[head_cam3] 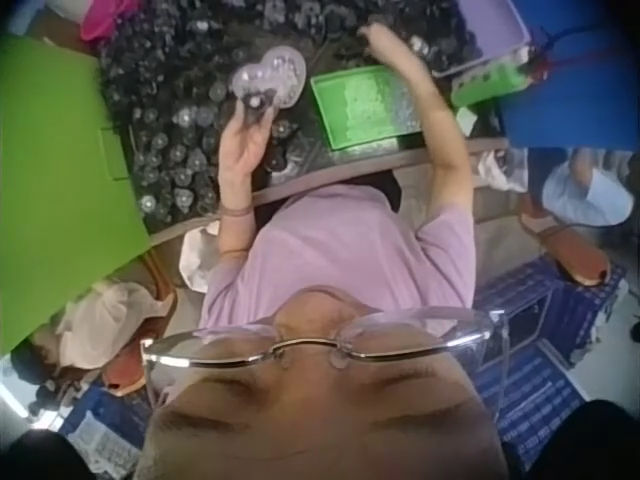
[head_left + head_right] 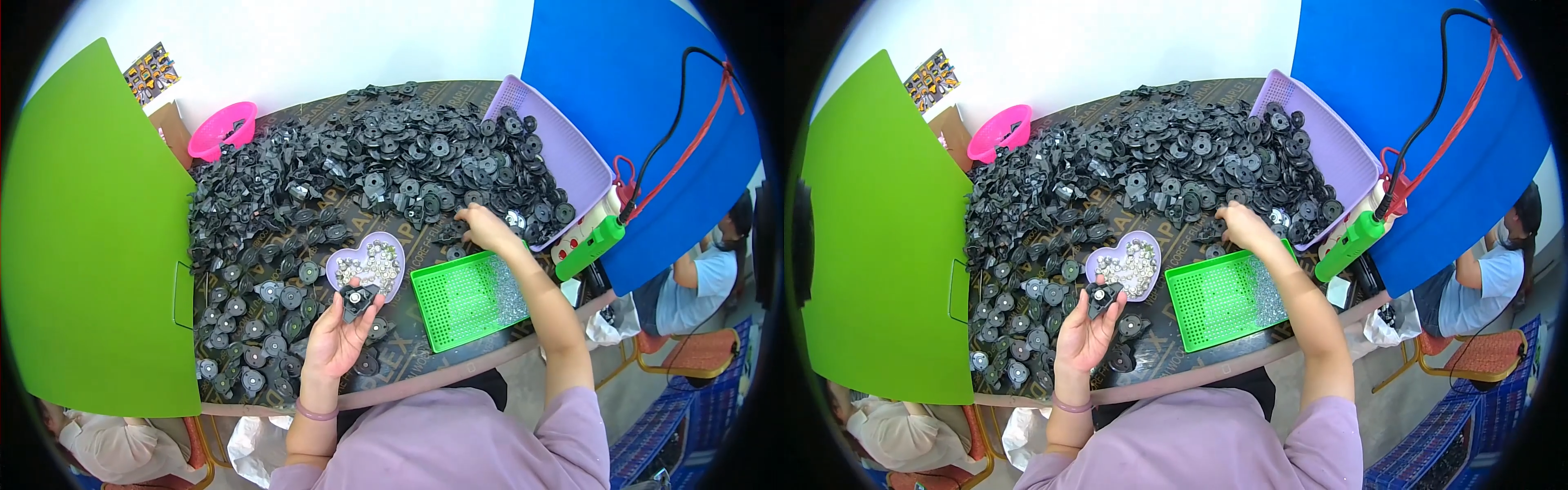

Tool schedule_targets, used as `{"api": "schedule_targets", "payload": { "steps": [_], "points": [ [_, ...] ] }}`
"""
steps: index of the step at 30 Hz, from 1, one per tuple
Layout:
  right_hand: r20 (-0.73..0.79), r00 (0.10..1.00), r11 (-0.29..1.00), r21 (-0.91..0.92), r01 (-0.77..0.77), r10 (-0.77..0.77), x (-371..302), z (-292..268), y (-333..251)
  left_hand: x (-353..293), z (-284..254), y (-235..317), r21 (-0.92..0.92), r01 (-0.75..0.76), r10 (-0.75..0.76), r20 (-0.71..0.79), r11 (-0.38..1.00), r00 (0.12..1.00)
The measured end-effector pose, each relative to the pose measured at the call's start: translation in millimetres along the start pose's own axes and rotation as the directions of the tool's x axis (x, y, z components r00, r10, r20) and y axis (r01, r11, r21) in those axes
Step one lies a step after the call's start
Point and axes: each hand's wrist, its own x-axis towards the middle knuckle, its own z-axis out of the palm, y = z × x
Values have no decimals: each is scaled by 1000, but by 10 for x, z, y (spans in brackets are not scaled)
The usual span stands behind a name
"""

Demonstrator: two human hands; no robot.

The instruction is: Assembling small plastic components using an electric screwdriver and screws.

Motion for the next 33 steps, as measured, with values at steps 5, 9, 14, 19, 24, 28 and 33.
{"api": "schedule_targets", "payload": {
  "steps": [5, 9, 14, 19, 24, 28, 33],
  "points": [
    [67, 997, 999, 13, -38, 37, 35, -87, -80, -6, 17, -39, 31, -2, 2, 14, 1000, 1000],
    [54, 999, 999, -52, 6, -3, 18, -85, -125, -35, 55, -36, 50, -19, 18, 4, 999, 1000],
    [106, 994, 984, -175, 31, -12, 6, -120, -201, -35, 96, -76, 99, -17, 14, 33, 995, 999],
    [87, 996, 985, -169, -17, 32, 47, -214, -172, -104, 136, -84, 157, -33, 26, 45, 987, 999],
    [-389, 905, 978, 45, 205, -172, -33, -411, -311, -113, 65, -57, 224, -53, 37, 77, 973, 996],
    [-472, 842, 708, 499, 499, -261, -542, -630, -1393, -83, 58, -90, 257, -50, 29, 85, 965, 996],
    [-547, 599, 568, 250, 784, -585, -815, -478, -1795, -40, 122, -155, 277, -27, -12, 138, 961, 990]
  ]
}}
